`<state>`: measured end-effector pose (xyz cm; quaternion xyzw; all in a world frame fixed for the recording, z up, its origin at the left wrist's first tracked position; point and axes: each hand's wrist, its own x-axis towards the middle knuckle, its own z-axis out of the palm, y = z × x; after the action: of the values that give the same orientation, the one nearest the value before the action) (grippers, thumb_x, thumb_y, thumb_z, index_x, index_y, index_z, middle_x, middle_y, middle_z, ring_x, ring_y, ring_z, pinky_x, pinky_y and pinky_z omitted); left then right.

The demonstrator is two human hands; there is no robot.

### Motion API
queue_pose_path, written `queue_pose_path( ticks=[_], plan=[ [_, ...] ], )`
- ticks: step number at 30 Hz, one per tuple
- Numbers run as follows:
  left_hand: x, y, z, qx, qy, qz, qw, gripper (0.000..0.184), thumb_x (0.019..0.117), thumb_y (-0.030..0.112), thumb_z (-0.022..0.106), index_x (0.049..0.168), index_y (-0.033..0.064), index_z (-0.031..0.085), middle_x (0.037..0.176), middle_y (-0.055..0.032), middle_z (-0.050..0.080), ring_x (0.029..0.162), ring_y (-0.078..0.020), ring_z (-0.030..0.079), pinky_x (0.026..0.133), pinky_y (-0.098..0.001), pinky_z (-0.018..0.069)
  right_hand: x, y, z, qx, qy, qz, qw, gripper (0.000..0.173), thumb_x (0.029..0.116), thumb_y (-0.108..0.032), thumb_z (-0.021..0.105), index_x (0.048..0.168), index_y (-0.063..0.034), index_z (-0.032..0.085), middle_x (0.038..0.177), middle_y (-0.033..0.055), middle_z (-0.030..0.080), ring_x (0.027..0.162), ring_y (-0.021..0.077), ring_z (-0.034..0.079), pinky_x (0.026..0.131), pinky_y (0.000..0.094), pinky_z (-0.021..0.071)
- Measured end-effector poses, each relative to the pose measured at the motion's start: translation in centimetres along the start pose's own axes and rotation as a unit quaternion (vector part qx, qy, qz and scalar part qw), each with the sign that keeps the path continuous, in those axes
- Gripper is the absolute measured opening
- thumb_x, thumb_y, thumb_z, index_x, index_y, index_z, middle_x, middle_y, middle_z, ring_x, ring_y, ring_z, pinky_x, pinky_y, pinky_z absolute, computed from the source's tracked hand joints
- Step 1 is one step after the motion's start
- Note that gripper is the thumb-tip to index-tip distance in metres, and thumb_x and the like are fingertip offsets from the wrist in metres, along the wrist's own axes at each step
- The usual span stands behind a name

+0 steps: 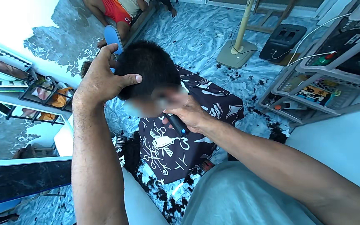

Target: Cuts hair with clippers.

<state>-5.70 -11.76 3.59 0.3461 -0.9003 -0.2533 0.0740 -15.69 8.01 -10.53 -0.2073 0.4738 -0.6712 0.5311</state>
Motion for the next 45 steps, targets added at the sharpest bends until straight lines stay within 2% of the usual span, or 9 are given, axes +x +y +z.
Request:
queue_pose_path(
  ticks=[5,9,13,17,20,24,30,42,45],
  plan=[
    [0.1,-0.1,0.0,0.001,0.000,-0.001,1.000,0.099,0.0772,0.030,0.091,0.157,0.0217,0.032,0.129,-0.0156,0.063,0.097,-0.0223,0.071,0.084,-0.0414,0.0612,0.1,0.0,-0.2,-0.056,-0.003,0.030,0.998,0.027,0.0944,-0.010,0.072,0.116,0.0014,0.060,0.089,0.0173,0.067,0.065,0.0268,0.071,0.054,0.0394,0.0632],
    [0.1,-0.2,-0.1,0.003,-0.003,-0.001,1.000,0.099,0.0776,0.031,0.091,0.157,0.0205,0.032,0.131,-0.0170,0.062,0.098,-0.0248,0.071,0.085,-0.0442,0.0609,0.0,-0.1,0.1,-0.058,-0.008,-0.032,0.998,0.025,0.0954,-0.009,0.069,0.116,0.0008,0.060,0.087,0.0173,0.067,0.061,0.0261,0.070,0.051,0.0397,0.0629],
    [0.2,-0.1,-0.1,0.001,-0.002,-0.001,1.000,0.100,0.0768,0.030,0.091,0.157,0.0215,0.032,0.130,-0.0160,0.063,0.097,-0.0233,0.071,0.084,-0.0424,0.0611,0.1,-0.1,0.0,-0.077,-0.004,0.019,0.997,0.026,0.0940,-0.010,0.073,0.114,0.0013,0.061,0.089,0.0169,0.067,0.064,0.0262,0.070,0.054,0.0393,0.0633],
    [0.2,-0.2,-0.1,-0.004,-0.004,0.000,1.000,0.099,0.0768,0.030,0.091,0.157,0.0211,0.033,0.129,-0.0159,0.063,0.097,-0.0226,0.072,0.084,-0.0416,0.0614,0.0,-0.3,0.2,-0.059,-0.008,-0.028,0.998,0.025,0.0945,-0.009,0.070,0.116,0.0010,0.060,0.087,0.0172,0.067,0.062,0.0270,0.070,0.052,0.0404,0.0632],
    [0.3,-0.2,-0.1,-0.002,-0.004,0.002,1.000,0.100,0.0767,0.030,0.091,0.157,0.0212,0.033,0.129,-0.0150,0.064,0.096,-0.0223,0.072,0.083,-0.0411,0.0617,0.0,-0.3,0.0,-0.079,-0.011,0.016,0.997,0.027,0.0947,-0.011,0.072,0.116,0.0007,0.061,0.091,0.0173,0.068,0.066,0.0270,0.071,0.055,0.0402,0.0638],
    [0.2,0.0,-0.2,0.002,-0.007,-0.003,1.000,0.100,0.0771,0.031,0.091,0.157,0.0219,0.032,0.129,-0.0162,0.063,0.098,-0.0241,0.071,0.085,-0.0429,0.0607,0.0,-0.5,0.0,-0.008,-0.019,-0.009,1.000,0.026,0.0971,-0.009,0.068,0.120,0.0006,0.059,0.093,0.0177,0.068,0.066,0.0269,0.071,0.055,0.0408,0.0637],
    [0.2,0.2,-0.2,0.006,-0.005,-0.011,1.000,0.099,0.0777,0.030,0.090,0.157,0.0223,0.032,0.132,-0.0169,0.061,0.097,-0.0241,0.071,0.083,-0.0433,0.0606,-0.2,0.5,-0.4,0.032,-0.022,0.090,0.995,0.028,0.1007,-0.017,0.064,0.124,-0.0023,0.059,0.092,0.0195,0.070,0.066,0.0288,0.072,0.056,0.0400,0.0630],
    [0.3,0.2,-0.2,0.022,-0.005,-0.005,1.000,0.098,0.0774,0.031,0.091,0.156,0.0222,0.033,0.132,-0.0170,0.060,0.094,-0.0239,0.070,0.082,-0.0431,0.0607,0.0,0.0,-0.3,0.127,-0.041,0.114,0.985,0.026,0.1045,-0.023,0.055,0.124,-0.0057,0.058,0.101,0.0176,0.069,0.068,0.0283,0.071,0.057,0.0405,0.0623],
    [0.4,0.1,-0.3,0.014,-0.008,-0.006,1.000,0.099,0.0770,0.031,0.091,0.157,0.0233,0.033,0.133,-0.0173,0.060,0.095,-0.0243,0.071,0.082,-0.0432,0.0610,0.1,0.2,-0.2,0.138,-0.032,0.101,0.985,0.027,0.1039,-0.026,0.054,0.123,-0.0064,0.059,0.098,0.0161,0.070,0.066,0.0268,0.071,0.054,0.0395,0.0617]
  ],
)
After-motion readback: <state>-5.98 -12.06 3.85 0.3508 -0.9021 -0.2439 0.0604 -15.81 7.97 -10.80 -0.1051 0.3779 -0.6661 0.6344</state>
